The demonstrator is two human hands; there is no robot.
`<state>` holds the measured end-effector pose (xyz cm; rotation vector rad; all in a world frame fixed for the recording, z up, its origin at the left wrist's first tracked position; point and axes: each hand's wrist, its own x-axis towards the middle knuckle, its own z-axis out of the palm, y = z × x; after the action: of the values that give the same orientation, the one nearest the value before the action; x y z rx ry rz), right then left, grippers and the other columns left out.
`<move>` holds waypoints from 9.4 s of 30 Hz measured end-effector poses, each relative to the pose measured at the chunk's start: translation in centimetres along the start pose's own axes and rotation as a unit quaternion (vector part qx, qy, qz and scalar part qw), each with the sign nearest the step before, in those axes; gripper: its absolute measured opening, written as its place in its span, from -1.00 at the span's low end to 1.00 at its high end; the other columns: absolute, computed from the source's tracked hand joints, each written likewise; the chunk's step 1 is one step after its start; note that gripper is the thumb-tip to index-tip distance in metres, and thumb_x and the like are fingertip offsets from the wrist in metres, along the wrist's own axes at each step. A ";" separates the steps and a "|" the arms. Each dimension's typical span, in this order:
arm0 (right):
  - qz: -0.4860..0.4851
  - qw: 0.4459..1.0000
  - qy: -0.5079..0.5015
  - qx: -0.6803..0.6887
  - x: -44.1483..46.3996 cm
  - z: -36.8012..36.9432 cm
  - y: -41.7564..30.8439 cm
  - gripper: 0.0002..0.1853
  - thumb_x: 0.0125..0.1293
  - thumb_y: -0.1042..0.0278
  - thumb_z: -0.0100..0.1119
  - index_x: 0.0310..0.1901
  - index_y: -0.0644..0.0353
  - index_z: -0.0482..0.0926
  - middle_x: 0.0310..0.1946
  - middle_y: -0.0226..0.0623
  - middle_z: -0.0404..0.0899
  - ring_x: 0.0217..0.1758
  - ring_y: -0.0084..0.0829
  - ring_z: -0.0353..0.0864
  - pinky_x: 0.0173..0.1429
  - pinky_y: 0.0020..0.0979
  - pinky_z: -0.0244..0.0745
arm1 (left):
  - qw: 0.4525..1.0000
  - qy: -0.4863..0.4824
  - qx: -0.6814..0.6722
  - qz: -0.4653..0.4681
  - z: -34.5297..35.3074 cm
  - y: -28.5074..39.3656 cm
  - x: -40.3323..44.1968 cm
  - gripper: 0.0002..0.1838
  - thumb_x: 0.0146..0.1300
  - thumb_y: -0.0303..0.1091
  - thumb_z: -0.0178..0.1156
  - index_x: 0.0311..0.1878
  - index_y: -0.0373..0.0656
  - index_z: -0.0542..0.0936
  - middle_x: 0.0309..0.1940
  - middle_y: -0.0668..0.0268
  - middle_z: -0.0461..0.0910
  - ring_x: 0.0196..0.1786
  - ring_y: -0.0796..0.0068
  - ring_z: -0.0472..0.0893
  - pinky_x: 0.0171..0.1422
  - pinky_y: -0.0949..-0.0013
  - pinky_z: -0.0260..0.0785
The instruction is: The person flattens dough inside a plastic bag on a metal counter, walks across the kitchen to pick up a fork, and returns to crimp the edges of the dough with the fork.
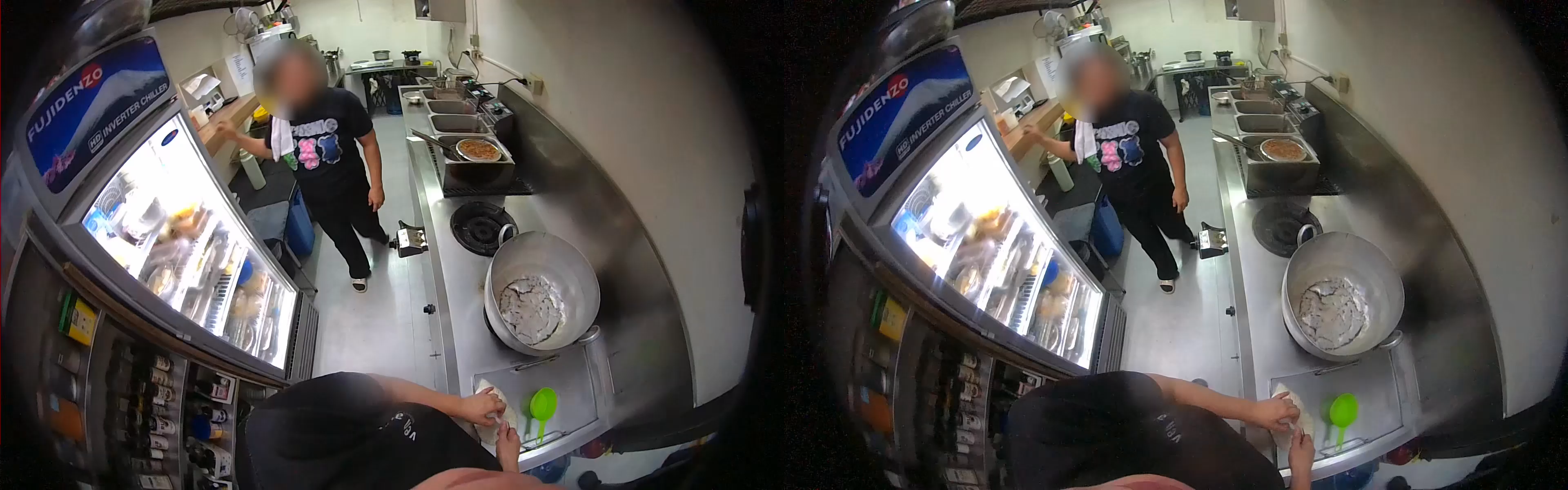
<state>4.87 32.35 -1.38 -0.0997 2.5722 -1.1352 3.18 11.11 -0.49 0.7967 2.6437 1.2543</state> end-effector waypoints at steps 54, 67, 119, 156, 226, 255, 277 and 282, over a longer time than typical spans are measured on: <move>-0.103 0.983 0.152 -0.024 0.2 2.4 -0.4 -0.52 0.38 0.01 0.09 -0.45 0.35 0.51 -0.66 -0.28 0.47 -0.59 -0.45 0.42 -0.46 -0.33 0.32 | 0.988 0.097 -0.116 0.009 1.7 0.5 -1.0 -0.74 -0.01 -0.33 0.28 -0.27 -0.24 0.51 -0.25 0.08 0.51 -0.12 0.03 0.56 -0.03 0.13 0.41; 0.145 0.933 -0.165 0.285 -1.6 -1.1 -3.9 -0.56 0.40 -0.17 -0.04 -0.41 0.07 0.35 -0.77 -0.51 0.21 -0.85 -0.65 0.09 -0.79 -0.55 -0.09 | 0.993 0.065 -0.078 0.065 0.5 0.0 -1.0 -0.77 -0.04 -0.35 0.27 -0.32 -0.21 0.51 -0.22 0.13 0.50 -0.13 0.07 0.56 -0.06 0.16 0.42; -0.180 0.961 0.198 -0.075 -0.4 -4.7 -5.3 -0.80 0.18 0.54 0.20 -0.13 0.25 0.55 -0.30 -0.06 0.65 -0.28 -0.13 0.68 -0.19 -0.26 0.51 | 0.988 0.110 -0.103 -0.029 1.5 1.6 -1.0 -0.71 0.02 -0.38 0.27 -0.18 -0.26 0.49 -0.27 0.04 0.54 -0.13 0.03 0.57 -0.02 0.12 0.40; 0.184 0.967 0.072 -0.164 -3.6 0.5 6.7 -0.59 0.22 0.27 -0.01 0.09 0.24 0.34 -0.16 0.13 0.60 -0.04 0.08 0.60 0.04 -0.02 0.49 | 0.996 -0.031 -0.015 0.082 3.3 -1.9 -1.6 -0.60 -0.11 -0.43 0.35 -0.10 -0.16 0.60 -0.16 0.20 0.63 -0.04 0.15 0.58 0.14 0.23 0.40; -0.043 0.954 -0.012 0.297 -1.2 -3.3 -6.8 -0.83 0.31 0.41 0.13 -0.09 0.17 0.58 -0.37 -0.42 0.52 -0.43 -0.54 0.54 -0.54 -0.56 0.41 | 0.781 0.112 -0.554 -0.266 -7.1 5.3 -5.1 -0.90 0.29 -0.40 0.07 -0.16 -0.16 0.46 -0.35 0.38 0.53 -0.28 0.54 0.56 -0.23 0.42 0.46; -0.061 0.929 -0.184 0.317 -1.7 1.4 -9.9 -0.66 0.41 0.24 0.05 0.14 0.17 0.39 -0.04 -0.20 0.53 -0.11 -0.25 0.64 -0.20 -0.27 0.69 | 0.736 0.116 -0.609 -0.271 -5.2 5.4 -5.9 -0.61 0.22 -0.25 0.27 0.07 -0.09 0.40 -0.21 0.44 0.51 -0.28 0.63 0.50 -0.28 0.47 0.37; 0.158 0.768 -0.153 0.602 -0.4 -2.6 -0.3 -0.79 0.37 0.25 0.11 -0.03 0.09 0.48 -0.29 -0.42 0.56 -0.51 -0.56 0.43 -0.48 -0.46 0.49 | 0.590 0.094 -0.742 -0.305 -2.6 -3.9 -4.1 -0.74 0.47 -0.14 -0.08 -0.01 -0.08 0.47 -0.11 0.33 0.57 -0.07 0.37 0.59 0.19 0.16 0.44; 0.096 0.837 -0.146 0.518 -1.2 -0.8 -0.2 -0.65 0.32 0.30 0.12 0.10 0.19 0.43 -0.08 -0.24 0.56 -0.13 -0.30 0.59 -0.07 -0.24 0.59 | 0.582 0.142 -0.723 -0.345 -1.4 -4.7 -2.3 -0.73 0.48 -0.19 -0.16 -0.08 -0.10 0.48 -0.27 0.36 0.59 -0.19 0.43 0.59 0.03 0.26 0.47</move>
<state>5.73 33.05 -0.43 0.2195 1.3851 -2.0447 2.74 6.55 -3.39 -0.6722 0.8381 2.4288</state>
